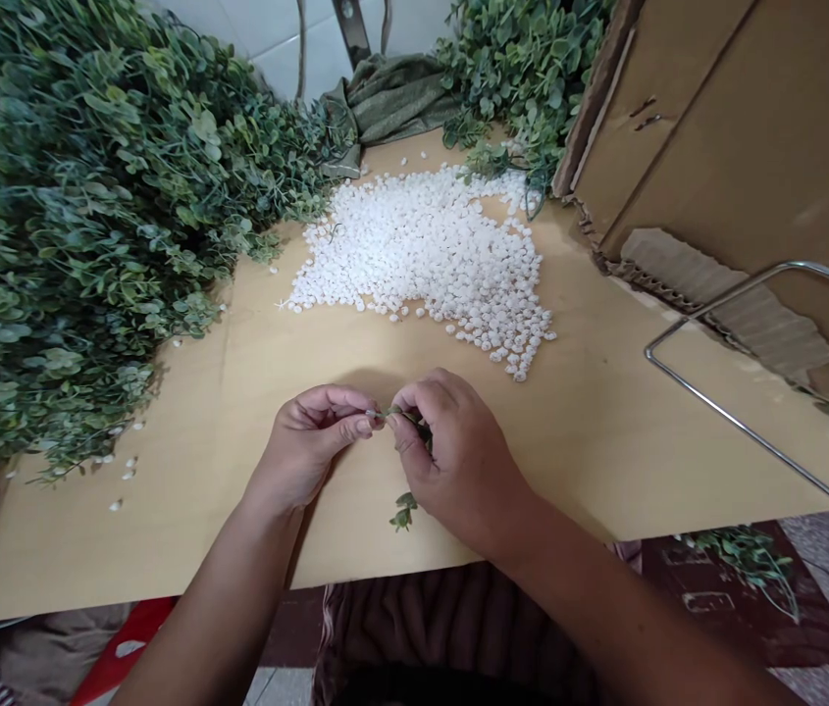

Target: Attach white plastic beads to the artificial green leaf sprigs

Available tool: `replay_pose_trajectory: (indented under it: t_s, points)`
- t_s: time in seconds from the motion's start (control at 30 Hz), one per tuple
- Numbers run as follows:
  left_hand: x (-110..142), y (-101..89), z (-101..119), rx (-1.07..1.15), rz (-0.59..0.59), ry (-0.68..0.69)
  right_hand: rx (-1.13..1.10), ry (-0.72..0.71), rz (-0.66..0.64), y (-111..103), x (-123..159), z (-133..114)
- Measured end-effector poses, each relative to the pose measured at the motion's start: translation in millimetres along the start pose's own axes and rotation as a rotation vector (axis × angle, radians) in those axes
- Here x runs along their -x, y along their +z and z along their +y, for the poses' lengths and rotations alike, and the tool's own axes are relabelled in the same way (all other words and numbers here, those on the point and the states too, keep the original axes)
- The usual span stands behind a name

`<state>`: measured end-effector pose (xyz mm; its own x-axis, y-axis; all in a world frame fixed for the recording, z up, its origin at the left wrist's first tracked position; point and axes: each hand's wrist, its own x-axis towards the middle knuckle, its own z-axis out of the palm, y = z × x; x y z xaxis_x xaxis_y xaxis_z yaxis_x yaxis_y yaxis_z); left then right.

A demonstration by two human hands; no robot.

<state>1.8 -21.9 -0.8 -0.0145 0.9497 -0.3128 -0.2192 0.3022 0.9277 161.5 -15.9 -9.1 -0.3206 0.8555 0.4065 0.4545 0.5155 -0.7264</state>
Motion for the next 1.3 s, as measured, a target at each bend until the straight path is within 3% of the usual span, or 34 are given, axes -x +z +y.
replay_pose_trajectory:
  t_s: [0.6, 1.3]
  points:
    - [1, 1.5, -1, -0.025, 0.066, -0.029, -0.003, 0.011, 0.001, 3, 2, 0]
    - [1, 9.1, -2, -0.045, 0.083, -0.034, -0.135, 0.126, 0.007, 11, 4, -2]
